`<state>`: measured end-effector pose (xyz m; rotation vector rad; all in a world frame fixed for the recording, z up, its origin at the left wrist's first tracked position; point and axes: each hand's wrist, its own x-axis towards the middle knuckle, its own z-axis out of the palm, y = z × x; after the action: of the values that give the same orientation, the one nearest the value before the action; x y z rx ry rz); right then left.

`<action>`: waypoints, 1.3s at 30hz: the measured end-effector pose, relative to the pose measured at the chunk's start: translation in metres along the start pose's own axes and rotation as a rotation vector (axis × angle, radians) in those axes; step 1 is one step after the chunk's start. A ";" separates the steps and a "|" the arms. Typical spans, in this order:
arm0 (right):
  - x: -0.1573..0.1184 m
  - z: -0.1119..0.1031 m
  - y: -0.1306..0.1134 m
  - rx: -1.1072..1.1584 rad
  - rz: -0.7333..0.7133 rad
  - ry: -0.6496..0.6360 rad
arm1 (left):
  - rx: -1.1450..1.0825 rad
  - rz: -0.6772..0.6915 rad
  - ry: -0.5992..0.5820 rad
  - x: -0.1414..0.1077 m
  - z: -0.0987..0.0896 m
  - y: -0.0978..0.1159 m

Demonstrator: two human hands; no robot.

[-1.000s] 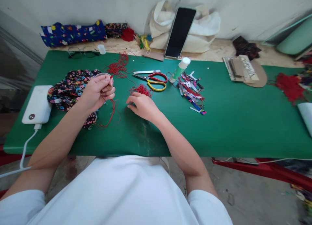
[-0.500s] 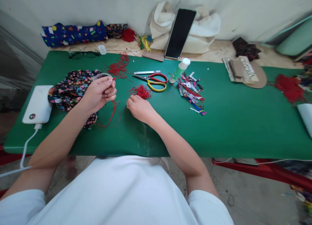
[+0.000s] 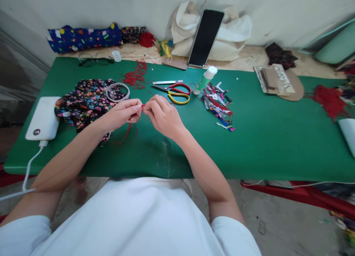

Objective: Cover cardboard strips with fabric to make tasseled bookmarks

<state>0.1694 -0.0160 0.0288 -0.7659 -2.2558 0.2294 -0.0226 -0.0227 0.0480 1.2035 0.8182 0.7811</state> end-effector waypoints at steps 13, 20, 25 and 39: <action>-0.002 0.006 0.004 0.086 0.147 0.056 | -0.114 -0.013 0.035 0.000 -0.002 0.001; -0.001 0.009 0.002 0.164 0.158 0.020 | -0.094 -0.007 0.019 -0.001 -0.002 0.000; 0.000 0.008 0.000 0.140 0.100 0.086 | -0.086 -0.011 0.021 0.000 -0.001 0.001; 0.000 0.008 -0.004 0.055 -0.160 0.205 | 0.187 0.108 0.126 0.002 -0.005 -0.003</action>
<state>0.1618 -0.0187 0.0248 -0.5503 -2.0941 0.1292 -0.0254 -0.0192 0.0439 1.3839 0.9526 0.8905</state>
